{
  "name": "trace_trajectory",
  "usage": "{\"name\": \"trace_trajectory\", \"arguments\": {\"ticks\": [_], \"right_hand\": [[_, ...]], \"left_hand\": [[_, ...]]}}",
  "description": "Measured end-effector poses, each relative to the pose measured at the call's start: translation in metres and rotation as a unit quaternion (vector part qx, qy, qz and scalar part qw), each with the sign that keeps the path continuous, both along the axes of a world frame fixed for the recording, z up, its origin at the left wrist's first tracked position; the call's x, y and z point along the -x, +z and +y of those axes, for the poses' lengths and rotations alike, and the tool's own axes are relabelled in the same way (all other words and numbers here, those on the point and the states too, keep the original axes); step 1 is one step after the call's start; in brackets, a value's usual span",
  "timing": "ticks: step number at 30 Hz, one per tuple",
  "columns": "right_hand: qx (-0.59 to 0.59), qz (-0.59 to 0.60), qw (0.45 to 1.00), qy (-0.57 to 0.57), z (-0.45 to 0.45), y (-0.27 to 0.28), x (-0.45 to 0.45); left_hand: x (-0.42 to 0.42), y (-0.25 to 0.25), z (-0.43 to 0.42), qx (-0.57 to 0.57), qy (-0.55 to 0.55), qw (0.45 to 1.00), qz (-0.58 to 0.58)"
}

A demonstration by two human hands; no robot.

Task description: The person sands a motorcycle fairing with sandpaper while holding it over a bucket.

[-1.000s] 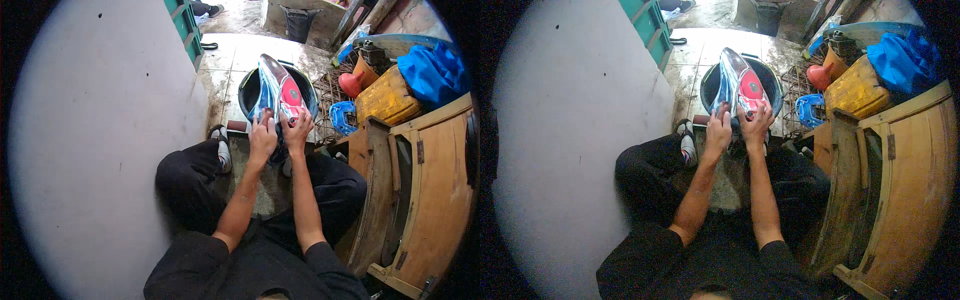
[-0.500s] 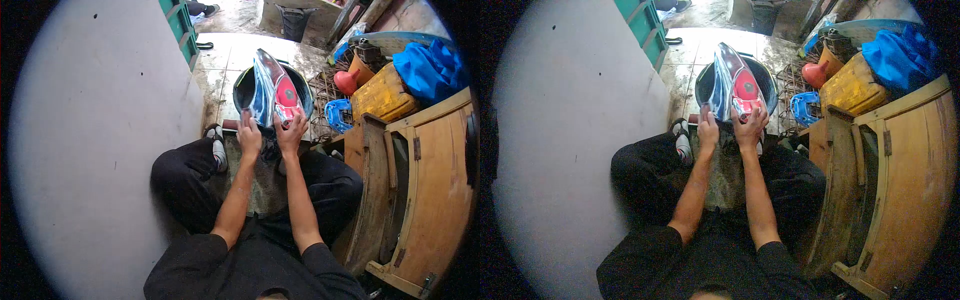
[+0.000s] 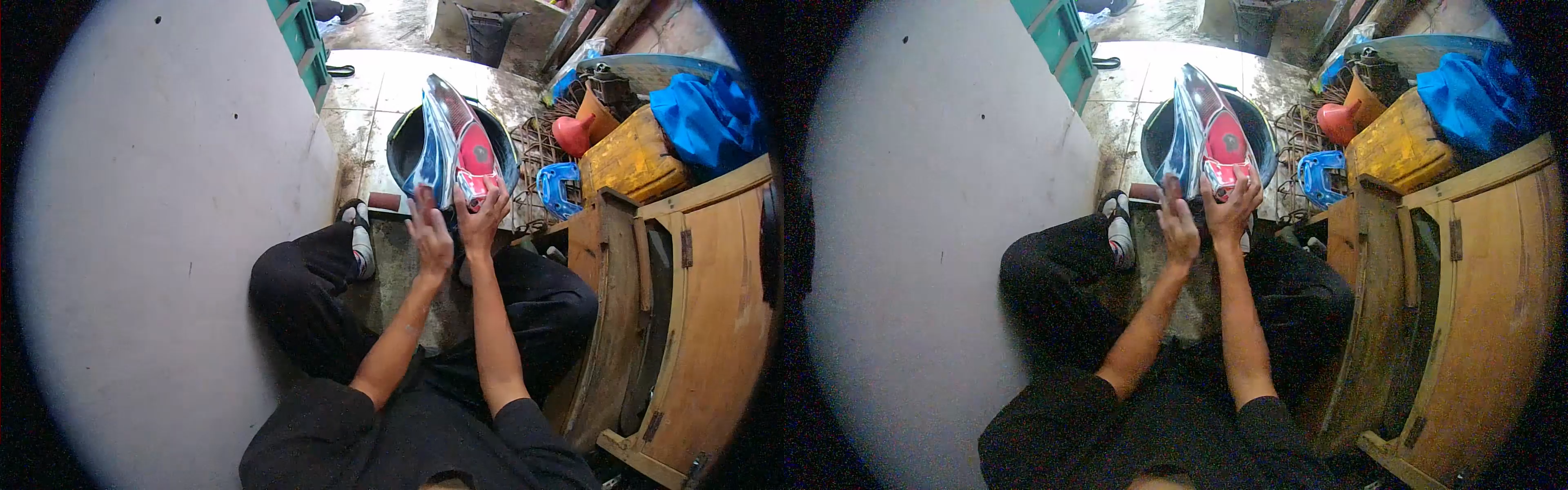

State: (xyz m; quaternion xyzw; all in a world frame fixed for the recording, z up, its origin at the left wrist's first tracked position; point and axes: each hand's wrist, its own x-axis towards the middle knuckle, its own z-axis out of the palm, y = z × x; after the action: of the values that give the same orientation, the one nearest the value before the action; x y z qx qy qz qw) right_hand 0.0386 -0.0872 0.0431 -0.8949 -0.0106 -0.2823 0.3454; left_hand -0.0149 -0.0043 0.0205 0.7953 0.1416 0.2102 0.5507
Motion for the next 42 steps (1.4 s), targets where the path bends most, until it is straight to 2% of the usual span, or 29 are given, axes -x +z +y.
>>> {"name": "trace_trajectory", "arguments": {"ticks": [3, 5, 8, 9, 10, 13, 15, 18, 20, 22, 26, 28, 29, 30, 32, 34, 37, 40, 41, 42], "right_hand": [[0.003, 0.005, 1.000, 0.006, -0.001, 0.000, -0.001], [0.005, -0.018, 1.000, 0.011, -0.003, -0.003, -0.001], [0.000, -0.023, 1.000, -0.001, 0.001, 0.000, 0.000], [-0.002, -0.021, 1.000, 0.001, 0.003, 0.000, -0.001], [0.000, -0.016, 1.000, 0.005, 0.001, 0.000, -0.002], [0.005, -0.006, 1.000, 0.005, -0.001, 0.002, -0.002], [0.010, -0.016, 1.000, 0.003, -0.001, 0.003, 0.000], [0.008, -0.013, 1.000, -0.004, 0.000, 0.002, 0.001], [0.011, -0.020, 1.000, 0.001, 0.000, -0.001, -0.002], [0.003, -0.013, 1.000, 0.004, -0.001, -0.003, -0.003], [-0.008, -0.022, 1.000, 0.007, -0.001, -0.003, -0.001], [0.011, -0.011, 1.000, -0.002, -0.001, -0.002, 0.000], [0.011, -0.014, 1.000, -0.001, -0.001, -0.002, -0.002], [0.010, -0.020, 1.000, -0.001, -0.002, -0.005, -0.003], [0.010, -0.022, 1.000, 0.001, -0.003, -0.007, -0.002], [-0.002, -0.015, 1.000, 0.009, -0.002, -0.003, -0.002], [-0.002, -0.014, 1.000, 0.006, -0.001, -0.003, -0.001], [0.009, -0.019, 1.000, -0.002, -0.001, -0.002, 0.000], [0.007, -0.018, 1.000, -0.004, -0.001, -0.002, 0.000], [0.005, -0.016, 1.000, -0.006, 0.000, -0.003, 0.000]], "left_hand": [[-0.006, -0.005, 0.000, 0.035, -0.021, 0.999, 0.020], [-0.020, -0.036, 0.013, 0.015, 0.061, 0.993, 0.103], [-0.019, -0.022, 0.020, 0.042, 0.035, 0.994, 0.090], [-0.005, -0.002, 0.002, -0.010, -0.002, 1.000, 0.019], [0.002, 0.010, -0.004, -0.010, -0.030, 0.999, -0.007], [-0.007, -0.003, 0.005, -0.018, -0.021, 0.999, 0.019], [-0.022, -0.008, 0.021, 0.031, 0.064, 0.988, 0.137], [-0.018, 0.006, 0.028, -0.016, 0.007, 0.991, 0.133], [-0.009, 0.006, 0.013, -0.027, -0.020, 0.999, -0.015], [-0.005, 0.016, 0.004, -0.038, -0.029, 0.996, -0.078], [-0.021, -0.006, 0.020, -0.008, 0.056, 0.998, 0.002], [-0.028, -0.010, 0.042, 0.014, 0.041, 0.999, 0.019], [-0.024, -0.013, 0.045, -0.013, 0.022, 0.998, 0.060], [-0.019, 0.006, 0.042, -0.012, 0.021, 0.998, 0.059], [-0.010, 0.036, 0.034, 0.102, -0.073, 0.992, 0.021], [-0.008, 0.039, 0.018, 0.049, -0.070, 0.996, -0.017], [-0.021, 0.024, 0.026, 0.056, -0.008, 0.992, 0.113], [-0.036, -0.023, 0.043, 0.054, 0.025, 0.994, 0.095], [-0.038, -0.036, 0.045, 0.117, 0.003, 0.986, 0.118], [-0.034, -0.026, 0.038, 0.128, -0.011, 0.989, 0.078]]}}
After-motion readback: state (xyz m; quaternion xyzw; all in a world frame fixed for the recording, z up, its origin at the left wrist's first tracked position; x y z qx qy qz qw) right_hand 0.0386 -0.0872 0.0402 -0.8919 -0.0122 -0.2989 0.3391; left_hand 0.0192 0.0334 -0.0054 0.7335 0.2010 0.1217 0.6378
